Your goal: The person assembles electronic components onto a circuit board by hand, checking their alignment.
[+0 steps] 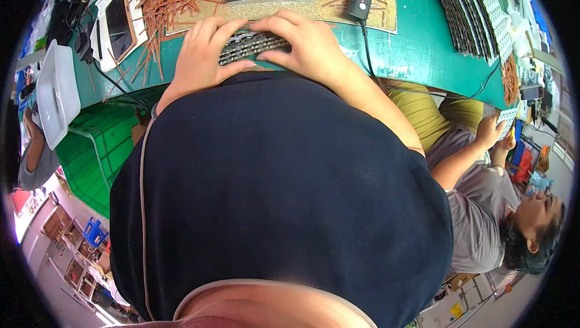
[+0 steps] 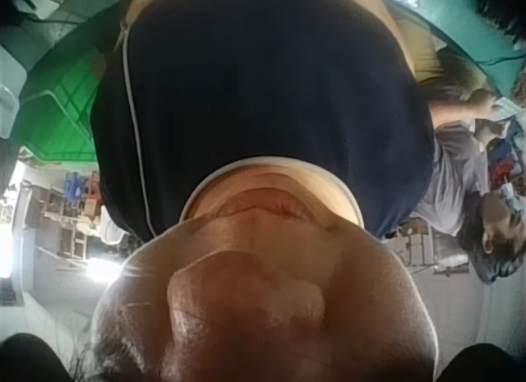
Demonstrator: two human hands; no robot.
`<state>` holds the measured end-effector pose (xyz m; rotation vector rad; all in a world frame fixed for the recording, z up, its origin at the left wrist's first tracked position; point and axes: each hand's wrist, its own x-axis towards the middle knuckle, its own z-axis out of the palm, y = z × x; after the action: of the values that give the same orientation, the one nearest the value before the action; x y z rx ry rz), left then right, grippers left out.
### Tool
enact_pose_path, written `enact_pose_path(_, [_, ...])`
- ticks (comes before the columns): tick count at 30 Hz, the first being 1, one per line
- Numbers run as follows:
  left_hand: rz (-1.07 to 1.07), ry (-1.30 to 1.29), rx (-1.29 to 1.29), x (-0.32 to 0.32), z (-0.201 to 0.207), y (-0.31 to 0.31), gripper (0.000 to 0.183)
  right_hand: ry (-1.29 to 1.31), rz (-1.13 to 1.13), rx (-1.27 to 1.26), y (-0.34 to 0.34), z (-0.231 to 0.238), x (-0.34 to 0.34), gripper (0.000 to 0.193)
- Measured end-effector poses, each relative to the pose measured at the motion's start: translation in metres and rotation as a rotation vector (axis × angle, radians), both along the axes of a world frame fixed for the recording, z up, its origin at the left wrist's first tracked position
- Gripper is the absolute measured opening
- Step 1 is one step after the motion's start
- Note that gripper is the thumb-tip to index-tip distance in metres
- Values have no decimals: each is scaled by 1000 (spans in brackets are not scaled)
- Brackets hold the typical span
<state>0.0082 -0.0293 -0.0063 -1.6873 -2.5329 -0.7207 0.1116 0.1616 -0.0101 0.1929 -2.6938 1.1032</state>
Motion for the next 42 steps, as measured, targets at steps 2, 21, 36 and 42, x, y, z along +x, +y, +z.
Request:
enact_pose_path(2, [19, -7, -22, -2, 2, -5, 61, 6, -6, 20, 6, 0, 1, 43])
enact_pose_path(21, [86, -516, 106, -6, -6, -14, 42, -21, 43, 3, 6, -5, -7, 43])
enact_pose_path(36, [-101, 76, 17, -7, -4, 6, 53, -65, -26, -16, 7, -7, -2, 39])
enact_pose_path(42, [-184, -101, 26, -10, -5, 12, 43, -119, 14, -453, 8, -4, -2, 40])
